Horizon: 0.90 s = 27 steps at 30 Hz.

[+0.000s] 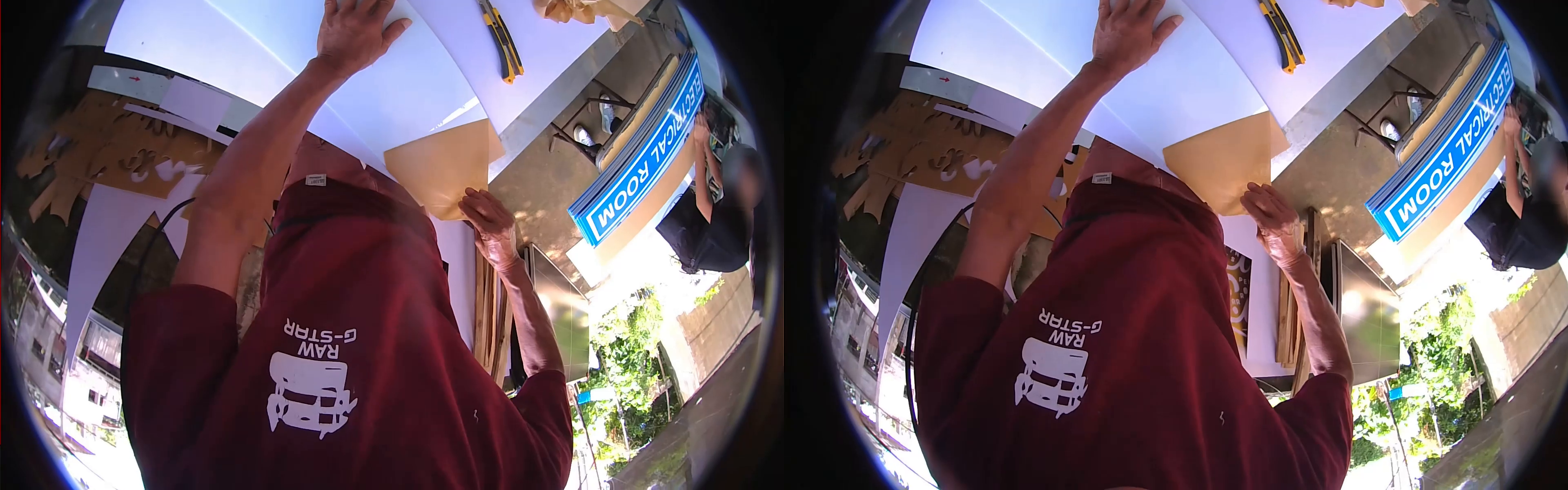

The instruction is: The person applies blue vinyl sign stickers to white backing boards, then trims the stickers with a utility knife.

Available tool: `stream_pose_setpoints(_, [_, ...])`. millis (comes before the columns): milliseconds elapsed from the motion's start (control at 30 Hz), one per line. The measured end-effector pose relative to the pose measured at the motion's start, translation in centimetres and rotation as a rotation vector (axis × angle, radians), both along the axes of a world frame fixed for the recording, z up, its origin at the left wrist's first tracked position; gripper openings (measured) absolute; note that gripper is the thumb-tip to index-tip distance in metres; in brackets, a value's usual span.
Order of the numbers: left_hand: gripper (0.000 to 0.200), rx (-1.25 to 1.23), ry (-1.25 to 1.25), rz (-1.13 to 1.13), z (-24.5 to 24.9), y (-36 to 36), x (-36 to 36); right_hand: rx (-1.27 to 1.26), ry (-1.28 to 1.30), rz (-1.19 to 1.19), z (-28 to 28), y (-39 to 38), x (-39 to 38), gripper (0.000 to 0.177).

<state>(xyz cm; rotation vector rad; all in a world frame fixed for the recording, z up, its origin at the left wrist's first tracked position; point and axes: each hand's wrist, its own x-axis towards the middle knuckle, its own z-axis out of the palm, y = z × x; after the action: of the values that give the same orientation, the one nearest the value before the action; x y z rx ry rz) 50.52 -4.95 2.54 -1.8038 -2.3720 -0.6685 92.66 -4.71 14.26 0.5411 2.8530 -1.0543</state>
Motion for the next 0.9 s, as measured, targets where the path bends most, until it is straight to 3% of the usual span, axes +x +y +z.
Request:
stream_pose_setpoints(67, [0.069,-0.065,-0.006,0.055,0.3,0.0,0.7,0.006,0.032,0.011,0.0,0.0,-0.3,0.044])
stream_pose_setpoints(200, [0.074,-0.1,-0.064,0.103,1.1,-1.7,5.6,-0.054,0.073,-0.046,1.5,0.0,-1.1,0.037])
stream_pose_setpoints(233, [0.063,-0.047,-0.088,0.133,0.9,-2.1,7.5,-0.052,0.087,-0.057,1.8,-0.2,-1.5,0.035])
stream_pose_setpoints(267, [0.066,-0.04,-0.148,0.091,0.5,-2.5,8.8,-0.05,0.103,-0.065,1.9,-0.2,-2.0,0.034])
stream_pose_setpoints(333, [0.068,-0.093,-0.105,0.138,0.6,-2.6,10.5,-0.002,0.091,0.005,2.2,0.0,-2.9,0.031])
stream_pose_setpoints(500, [0.078,-0.172,-0.104,0.115,1.8,-2.7,10.5,0.077,0.069,0.015,0.8,-0.8,-0.8,0.027])
stream_pose_setpoints(900, [0.077,-0.323,0.034,0.163,1.7,-2.0,10.6,-0.055,0.129,0.046,0.6,-0.3,8.8,0.03])
